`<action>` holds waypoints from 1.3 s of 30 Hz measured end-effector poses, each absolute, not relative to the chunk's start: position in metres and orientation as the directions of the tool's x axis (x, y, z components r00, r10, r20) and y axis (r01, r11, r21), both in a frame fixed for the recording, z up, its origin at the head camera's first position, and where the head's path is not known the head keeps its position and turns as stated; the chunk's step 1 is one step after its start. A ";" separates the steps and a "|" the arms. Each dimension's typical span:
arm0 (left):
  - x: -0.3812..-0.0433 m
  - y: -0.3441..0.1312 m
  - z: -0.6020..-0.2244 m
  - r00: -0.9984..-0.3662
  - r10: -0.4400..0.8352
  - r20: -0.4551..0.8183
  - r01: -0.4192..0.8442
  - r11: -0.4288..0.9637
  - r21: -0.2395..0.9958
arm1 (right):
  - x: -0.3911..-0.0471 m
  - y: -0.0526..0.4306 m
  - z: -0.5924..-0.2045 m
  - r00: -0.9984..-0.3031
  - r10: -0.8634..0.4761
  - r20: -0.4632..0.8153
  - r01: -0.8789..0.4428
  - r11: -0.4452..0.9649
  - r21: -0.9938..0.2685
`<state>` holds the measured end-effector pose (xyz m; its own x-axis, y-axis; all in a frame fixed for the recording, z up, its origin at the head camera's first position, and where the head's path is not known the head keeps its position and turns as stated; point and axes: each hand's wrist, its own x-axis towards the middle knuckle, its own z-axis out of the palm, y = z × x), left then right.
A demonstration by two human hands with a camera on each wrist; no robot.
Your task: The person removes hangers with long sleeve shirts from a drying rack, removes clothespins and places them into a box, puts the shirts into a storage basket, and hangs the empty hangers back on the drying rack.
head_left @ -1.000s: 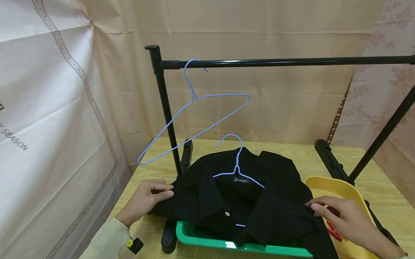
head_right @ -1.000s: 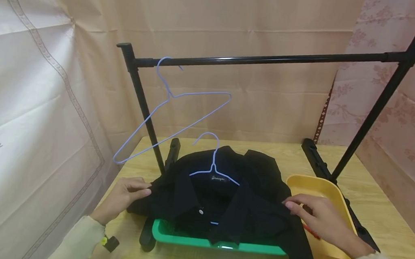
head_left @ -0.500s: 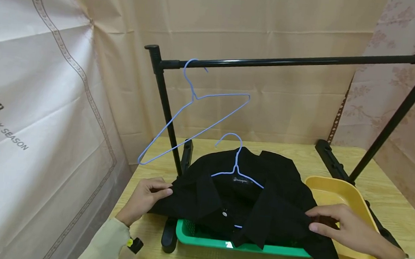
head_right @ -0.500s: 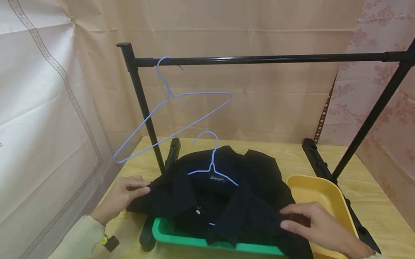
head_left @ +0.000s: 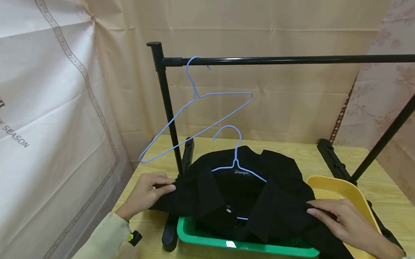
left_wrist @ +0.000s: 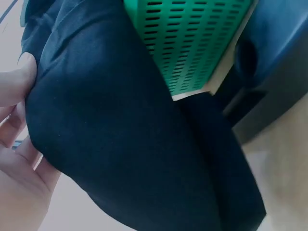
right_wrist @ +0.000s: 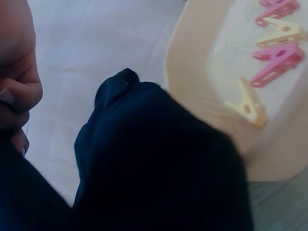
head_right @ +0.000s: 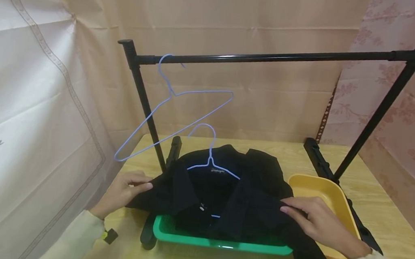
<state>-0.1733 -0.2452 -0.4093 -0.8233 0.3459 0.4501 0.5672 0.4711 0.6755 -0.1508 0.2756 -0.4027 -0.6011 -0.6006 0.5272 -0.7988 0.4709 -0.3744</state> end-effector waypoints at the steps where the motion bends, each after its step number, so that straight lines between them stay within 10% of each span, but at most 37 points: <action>1: -0.174 -0.243 -0.407 -0.801 0.366 0.474 0.598 0.480 0.641 | -0.151 0.275 -0.402 -0.593 -0.604 0.533 -0.805 0.474 -0.358; 39: -0.195 -0.172 -0.351 -0.511 0.573 0.640 0.847 0.462 0.263 | -0.163 0.242 -0.379 -0.449 -0.653 0.610 -0.873 0.467 -0.143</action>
